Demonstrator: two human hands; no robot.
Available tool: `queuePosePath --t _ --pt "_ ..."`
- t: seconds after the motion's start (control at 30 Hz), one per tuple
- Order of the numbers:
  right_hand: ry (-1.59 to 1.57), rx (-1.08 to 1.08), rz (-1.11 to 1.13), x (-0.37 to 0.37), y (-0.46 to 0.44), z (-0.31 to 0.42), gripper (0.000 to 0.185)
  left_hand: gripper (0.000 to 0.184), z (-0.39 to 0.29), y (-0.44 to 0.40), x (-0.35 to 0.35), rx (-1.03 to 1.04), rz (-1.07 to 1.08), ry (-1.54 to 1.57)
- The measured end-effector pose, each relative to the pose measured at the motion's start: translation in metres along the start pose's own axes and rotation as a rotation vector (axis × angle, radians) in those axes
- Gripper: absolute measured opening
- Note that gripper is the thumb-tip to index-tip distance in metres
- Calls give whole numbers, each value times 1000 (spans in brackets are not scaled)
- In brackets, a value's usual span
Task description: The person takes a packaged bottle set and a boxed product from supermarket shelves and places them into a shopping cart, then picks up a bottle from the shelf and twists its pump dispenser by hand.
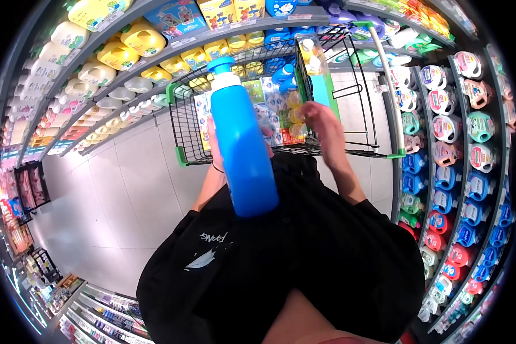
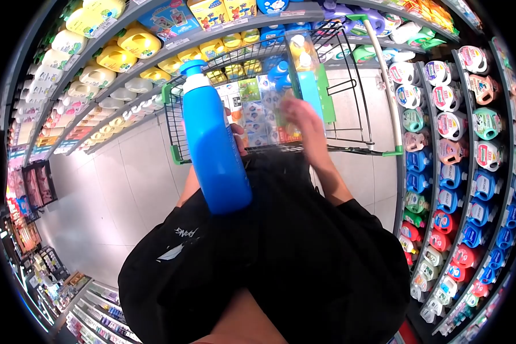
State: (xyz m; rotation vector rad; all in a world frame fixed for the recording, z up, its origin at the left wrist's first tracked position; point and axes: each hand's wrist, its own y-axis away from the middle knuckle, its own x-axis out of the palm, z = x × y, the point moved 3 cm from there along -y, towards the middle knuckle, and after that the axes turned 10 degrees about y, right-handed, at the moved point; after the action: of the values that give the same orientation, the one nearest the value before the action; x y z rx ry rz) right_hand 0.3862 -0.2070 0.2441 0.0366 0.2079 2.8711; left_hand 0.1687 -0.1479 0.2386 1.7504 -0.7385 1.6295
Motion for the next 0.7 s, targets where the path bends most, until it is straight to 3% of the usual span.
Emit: queuePosePath --t 0.13,0.2,0.23,0.3,0.37,0.4,0.43,0.5,0.67,0.7 --pt "-417 300 356 62 22 19 60 82 -2 -4 -10 -31 -88 -87" --pt "-475 333 383 80 30 17 62 74 -8 -3 -22 4 -230 -194" --pt "-527 378 378 81 29 20 64 60 -10 -1 -7 37 -200 -235" --pt "-629 473 366 79 26 27 69 56 -10 0 19 145 -234 -479" --pt "-446 251 310 70 16 17 75 49 -17 4 22 199 -179 -831" --pt "-356 141 282 65 13 14 78 52 -13 3 34 174 -308 -902" --pt "-219 -42 311 62 16 21 81 55 -7 4 44 253 -253 -1039" --pt "-523 94 388 63 7 3 80 72 -1 9 60 321 -201 -1249" --pt "-1027 364 438 65 2 -29 73 81 13 21 85 388 -161 -1717" --pt "-977 239 501 65 1 -31 74 81 17 23 92 391 -154 -1802"
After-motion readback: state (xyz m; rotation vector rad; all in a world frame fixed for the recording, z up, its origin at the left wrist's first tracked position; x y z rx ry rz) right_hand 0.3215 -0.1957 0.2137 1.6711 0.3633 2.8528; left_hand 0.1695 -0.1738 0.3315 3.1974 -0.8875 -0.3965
